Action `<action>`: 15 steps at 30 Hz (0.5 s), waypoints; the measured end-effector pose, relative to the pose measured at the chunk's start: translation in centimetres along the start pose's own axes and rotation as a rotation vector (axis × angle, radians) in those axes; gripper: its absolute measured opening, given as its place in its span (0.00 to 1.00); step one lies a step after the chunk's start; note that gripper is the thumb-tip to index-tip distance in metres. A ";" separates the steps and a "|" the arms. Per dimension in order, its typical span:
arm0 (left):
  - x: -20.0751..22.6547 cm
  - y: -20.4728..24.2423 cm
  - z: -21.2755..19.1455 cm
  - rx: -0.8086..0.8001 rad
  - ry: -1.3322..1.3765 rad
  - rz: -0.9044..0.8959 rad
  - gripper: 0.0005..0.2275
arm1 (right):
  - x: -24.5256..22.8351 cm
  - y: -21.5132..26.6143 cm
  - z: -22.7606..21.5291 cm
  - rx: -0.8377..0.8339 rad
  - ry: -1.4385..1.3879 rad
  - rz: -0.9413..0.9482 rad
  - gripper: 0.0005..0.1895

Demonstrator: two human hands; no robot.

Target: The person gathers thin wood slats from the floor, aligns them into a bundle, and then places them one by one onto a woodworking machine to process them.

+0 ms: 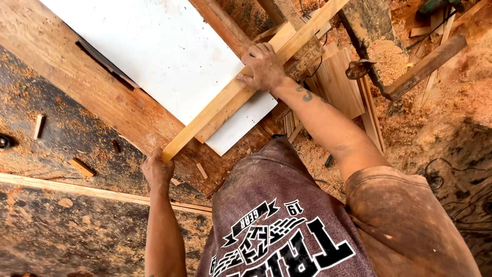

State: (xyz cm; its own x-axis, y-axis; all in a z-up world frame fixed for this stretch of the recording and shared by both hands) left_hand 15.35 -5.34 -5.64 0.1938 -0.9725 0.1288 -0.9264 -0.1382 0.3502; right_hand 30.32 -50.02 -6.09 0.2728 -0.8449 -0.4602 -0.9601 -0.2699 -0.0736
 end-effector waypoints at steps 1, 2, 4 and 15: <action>0.2 -0.2 0.5 -0.034 -0.008 -0.050 0.05 | 0.5 -0.1 -0.1 -0.017 -0.001 0.009 0.25; 0.4 -0.4 0.6 -0.057 -0.002 -0.057 0.04 | 1.0 -0.2 -0.1 -0.036 -0.003 0.018 0.25; 1.1 -0.5 0.6 -0.100 0.009 -0.075 0.05 | 1.6 -0.5 0.1 -0.084 0.024 0.011 0.25; 1.9 -1.1 0.0 -0.094 -0.051 -0.057 0.05 | 2.3 -2.2 1.5 -0.261 0.064 0.059 0.28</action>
State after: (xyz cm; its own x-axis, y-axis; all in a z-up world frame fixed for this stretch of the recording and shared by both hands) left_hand 16.71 -7.02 -5.82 0.2262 -0.9723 0.0593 -0.8797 -0.1777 0.4411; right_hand 32.91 -50.65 -8.32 0.2285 -0.8877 -0.3997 -0.9281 -0.3226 0.1860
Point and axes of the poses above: each hand's wrist, its own y-axis away from the middle knuckle, its own z-axis out of the palm, x = y × z, the point moved 3 cm from there along -y, towards the middle knuckle, and after that the axes turned 9 degrees about x, right-handed, at the moved point
